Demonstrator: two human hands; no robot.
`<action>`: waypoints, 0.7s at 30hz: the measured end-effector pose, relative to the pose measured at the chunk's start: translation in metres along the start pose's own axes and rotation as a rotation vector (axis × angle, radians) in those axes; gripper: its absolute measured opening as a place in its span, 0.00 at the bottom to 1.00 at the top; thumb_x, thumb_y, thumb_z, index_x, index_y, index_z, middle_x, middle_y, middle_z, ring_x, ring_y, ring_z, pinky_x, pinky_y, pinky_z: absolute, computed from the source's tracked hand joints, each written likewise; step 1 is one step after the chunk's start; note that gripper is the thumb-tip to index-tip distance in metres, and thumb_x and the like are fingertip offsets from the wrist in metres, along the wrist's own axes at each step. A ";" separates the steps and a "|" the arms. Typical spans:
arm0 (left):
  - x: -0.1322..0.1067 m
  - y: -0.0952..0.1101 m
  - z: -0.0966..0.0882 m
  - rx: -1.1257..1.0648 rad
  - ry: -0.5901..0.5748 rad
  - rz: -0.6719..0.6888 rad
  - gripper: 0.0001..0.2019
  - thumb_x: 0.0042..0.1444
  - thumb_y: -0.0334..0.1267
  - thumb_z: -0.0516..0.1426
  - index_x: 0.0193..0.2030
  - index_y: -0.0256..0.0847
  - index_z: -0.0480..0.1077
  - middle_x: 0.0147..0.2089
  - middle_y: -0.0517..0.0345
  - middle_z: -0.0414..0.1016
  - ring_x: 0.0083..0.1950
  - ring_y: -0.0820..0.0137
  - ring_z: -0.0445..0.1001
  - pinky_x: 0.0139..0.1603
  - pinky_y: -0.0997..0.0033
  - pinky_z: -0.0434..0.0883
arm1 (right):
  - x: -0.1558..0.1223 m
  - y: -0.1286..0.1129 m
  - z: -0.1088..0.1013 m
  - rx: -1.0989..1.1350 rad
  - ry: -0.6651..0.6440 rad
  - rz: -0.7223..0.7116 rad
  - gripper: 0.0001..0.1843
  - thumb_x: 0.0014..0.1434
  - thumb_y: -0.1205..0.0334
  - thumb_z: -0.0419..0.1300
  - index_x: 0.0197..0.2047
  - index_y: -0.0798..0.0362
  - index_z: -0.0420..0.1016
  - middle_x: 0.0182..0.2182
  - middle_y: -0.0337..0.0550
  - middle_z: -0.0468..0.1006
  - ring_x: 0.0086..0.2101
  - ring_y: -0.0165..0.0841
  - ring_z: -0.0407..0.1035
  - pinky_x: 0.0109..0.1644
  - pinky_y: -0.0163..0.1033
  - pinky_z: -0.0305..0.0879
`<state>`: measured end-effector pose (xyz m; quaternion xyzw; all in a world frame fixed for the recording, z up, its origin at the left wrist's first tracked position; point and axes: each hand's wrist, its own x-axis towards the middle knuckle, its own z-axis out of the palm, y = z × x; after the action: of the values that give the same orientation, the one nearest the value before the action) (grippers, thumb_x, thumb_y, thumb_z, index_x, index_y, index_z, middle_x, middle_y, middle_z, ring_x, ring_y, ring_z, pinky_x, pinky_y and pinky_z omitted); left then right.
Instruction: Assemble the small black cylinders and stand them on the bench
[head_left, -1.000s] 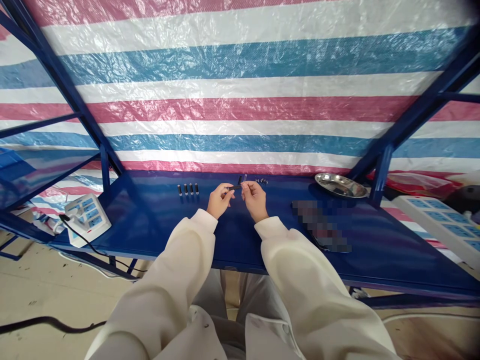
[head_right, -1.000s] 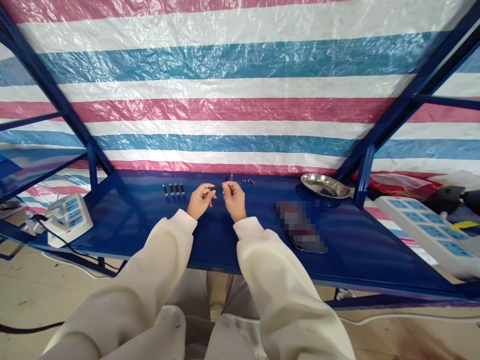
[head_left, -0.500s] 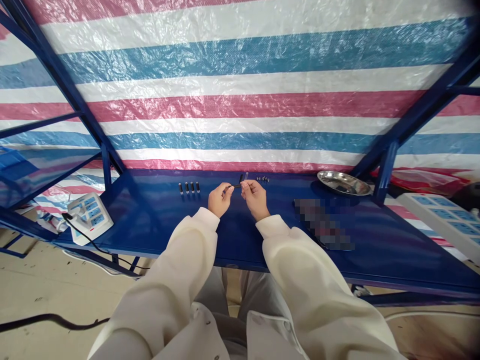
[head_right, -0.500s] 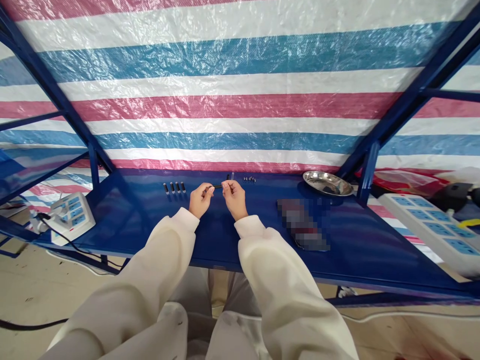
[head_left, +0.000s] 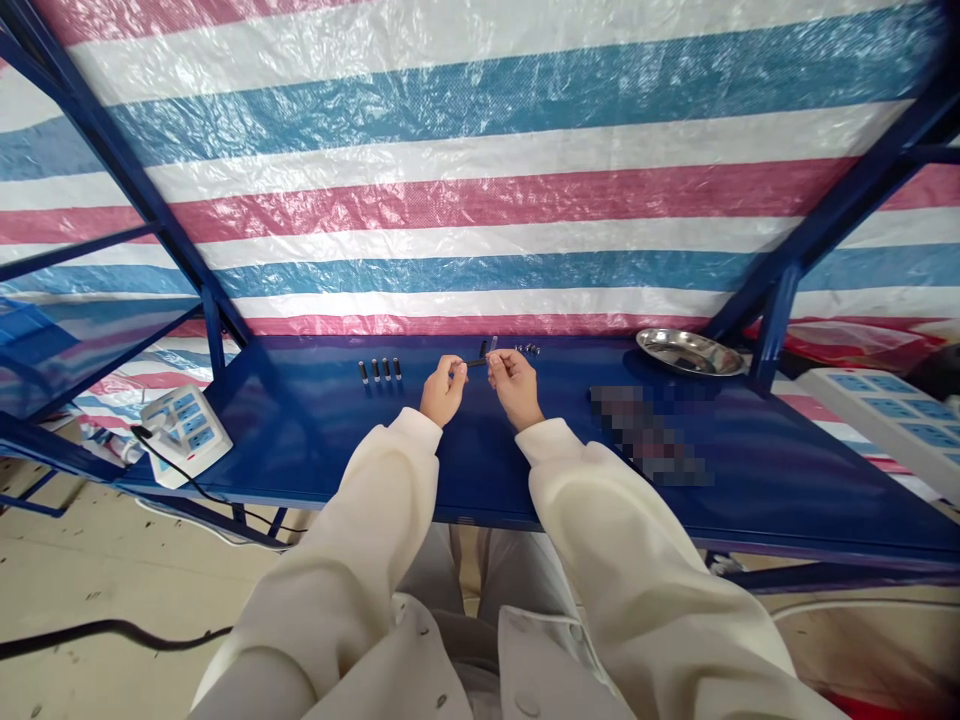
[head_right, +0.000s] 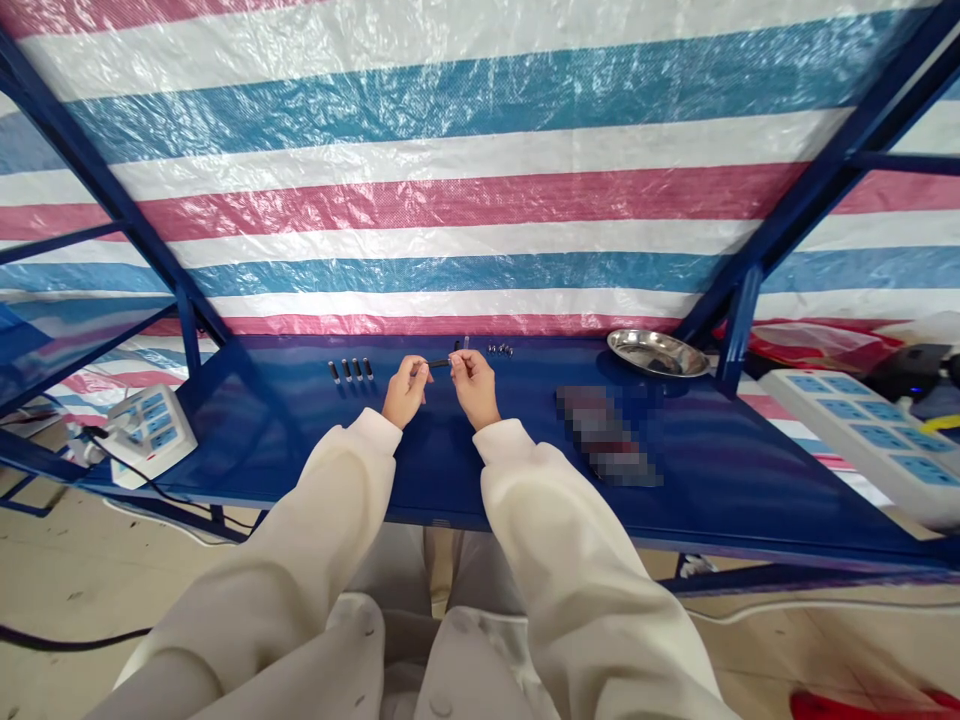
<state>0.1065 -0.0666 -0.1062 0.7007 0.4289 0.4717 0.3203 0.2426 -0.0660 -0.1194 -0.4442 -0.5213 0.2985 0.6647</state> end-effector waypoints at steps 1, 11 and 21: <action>0.000 -0.001 0.000 -0.005 -0.005 -0.005 0.08 0.60 0.42 0.50 0.42 0.43 0.64 0.32 0.60 0.72 0.23 0.78 0.65 0.28 0.78 0.64 | 0.000 0.000 -0.001 -0.003 0.004 -0.001 0.23 0.51 0.38 0.56 0.34 0.52 0.67 0.21 0.33 0.64 0.20 0.25 0.57 0.24 0.33 0.57; 0.002 -0.005 0.001 -0.002 -0.045 0.020 0.08 0.60 0.38 0.50 0.45 0.42 0.62 0.34 0.59 0.72 0.23 0.78 0.65 0.28 0.79 0.65 | 0.001 0.003 -0.001 -0.006 -0.025 -0.007 0.22 0.52 0.39 0.56 0.34 0.51 0.66 0.21 0.34 0.65 0.19 0.25 0.57 0.24 0.34 0.56; 0.000 -0.005 0.000 0.094 0.010 0.030 0.06 0.61 0.39 0.48 0.38 0.43 0.64 0.29 0.62 0.70 0.26 0.75 0.68 0.32 0.76 0.64 | -0.001 0.003 0.001 0.013 -0.040 -0.006 0.22 0.51 0.40 0.57 0.33 0.53 0.68 0.20 0.33 0.65 0.19 0.25 0.57 0.24 0.34 0.56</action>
<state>0.1054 -0.0643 -0.1105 0.7190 0.4416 0.4594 0.2776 0.2417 -0.0653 -0.1221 -0.4322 -0.5341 0.3086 0.6579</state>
